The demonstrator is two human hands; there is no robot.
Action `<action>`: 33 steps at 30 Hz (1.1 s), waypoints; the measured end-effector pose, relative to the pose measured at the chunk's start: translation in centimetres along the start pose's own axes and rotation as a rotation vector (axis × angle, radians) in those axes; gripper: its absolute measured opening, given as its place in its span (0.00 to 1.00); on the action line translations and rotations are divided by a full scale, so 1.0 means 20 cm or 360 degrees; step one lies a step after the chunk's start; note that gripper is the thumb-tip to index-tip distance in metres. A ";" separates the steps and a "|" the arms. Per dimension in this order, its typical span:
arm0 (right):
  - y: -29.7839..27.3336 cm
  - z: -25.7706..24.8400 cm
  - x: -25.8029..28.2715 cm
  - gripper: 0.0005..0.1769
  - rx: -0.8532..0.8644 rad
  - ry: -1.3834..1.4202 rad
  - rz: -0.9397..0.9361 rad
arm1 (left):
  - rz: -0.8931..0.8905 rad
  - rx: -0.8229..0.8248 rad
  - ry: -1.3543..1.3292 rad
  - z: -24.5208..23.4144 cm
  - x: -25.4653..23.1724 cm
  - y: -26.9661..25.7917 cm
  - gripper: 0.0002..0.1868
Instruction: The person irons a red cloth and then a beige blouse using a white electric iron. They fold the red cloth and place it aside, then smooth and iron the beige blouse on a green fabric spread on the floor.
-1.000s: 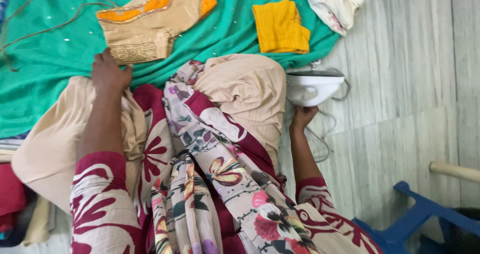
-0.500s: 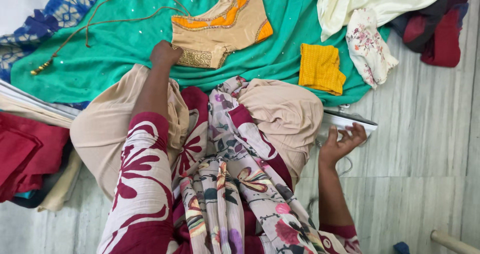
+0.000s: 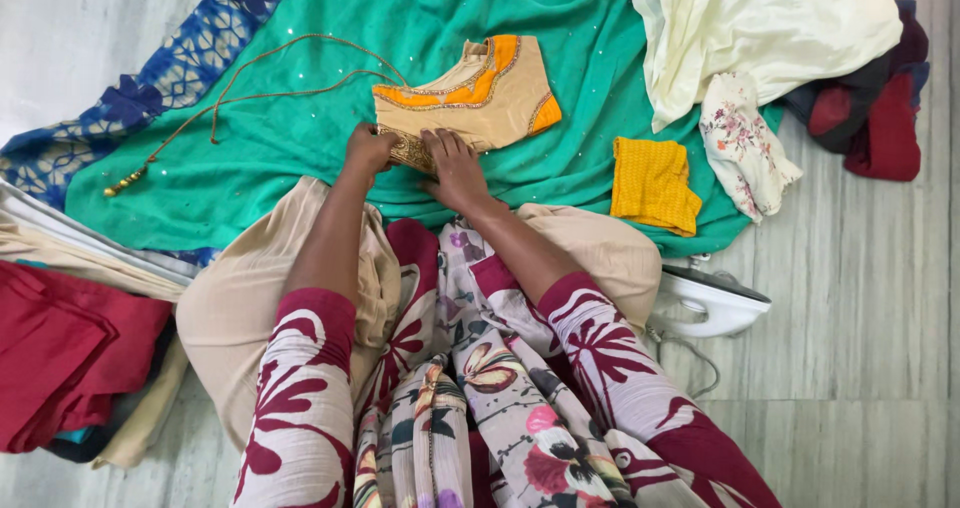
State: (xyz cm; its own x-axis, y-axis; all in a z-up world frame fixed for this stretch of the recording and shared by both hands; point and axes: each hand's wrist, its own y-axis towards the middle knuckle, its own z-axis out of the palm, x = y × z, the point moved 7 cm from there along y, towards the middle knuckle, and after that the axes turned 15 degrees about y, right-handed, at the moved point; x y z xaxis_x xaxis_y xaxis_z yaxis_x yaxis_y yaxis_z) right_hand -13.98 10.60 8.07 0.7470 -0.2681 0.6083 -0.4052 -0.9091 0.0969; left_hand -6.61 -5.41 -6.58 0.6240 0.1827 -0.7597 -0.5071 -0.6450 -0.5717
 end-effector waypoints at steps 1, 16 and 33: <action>0.00 0.03 -0.03 0.52 -0.0042 -0.0023 0.0006 | -0.0042 0.0030 -0.0093 0.00 -0.01 0.02 0.24; 0.08 0.06 -0.19 0.21 0.0182 0.0643 0.0044 | -0.0279 0.0047 -0.0444 -0.11 0.11 0.19 0.47; 0.13 0.07 -0.56 0.26 -0.0467 0.0517 0.0161 | -0.0233 -0.0031 0.0103 -0.17 -0.05 0.01 0.58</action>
State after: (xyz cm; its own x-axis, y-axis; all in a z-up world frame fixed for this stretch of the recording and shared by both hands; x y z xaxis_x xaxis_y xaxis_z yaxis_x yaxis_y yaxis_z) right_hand -22.66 10.83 0.41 0.5106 -0.1947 0.8375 -0.6351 -0.7420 0.2147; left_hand -5.37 -8.17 -4.91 0.7277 0.2282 -0.6468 -0.3967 -0.6292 -0.6683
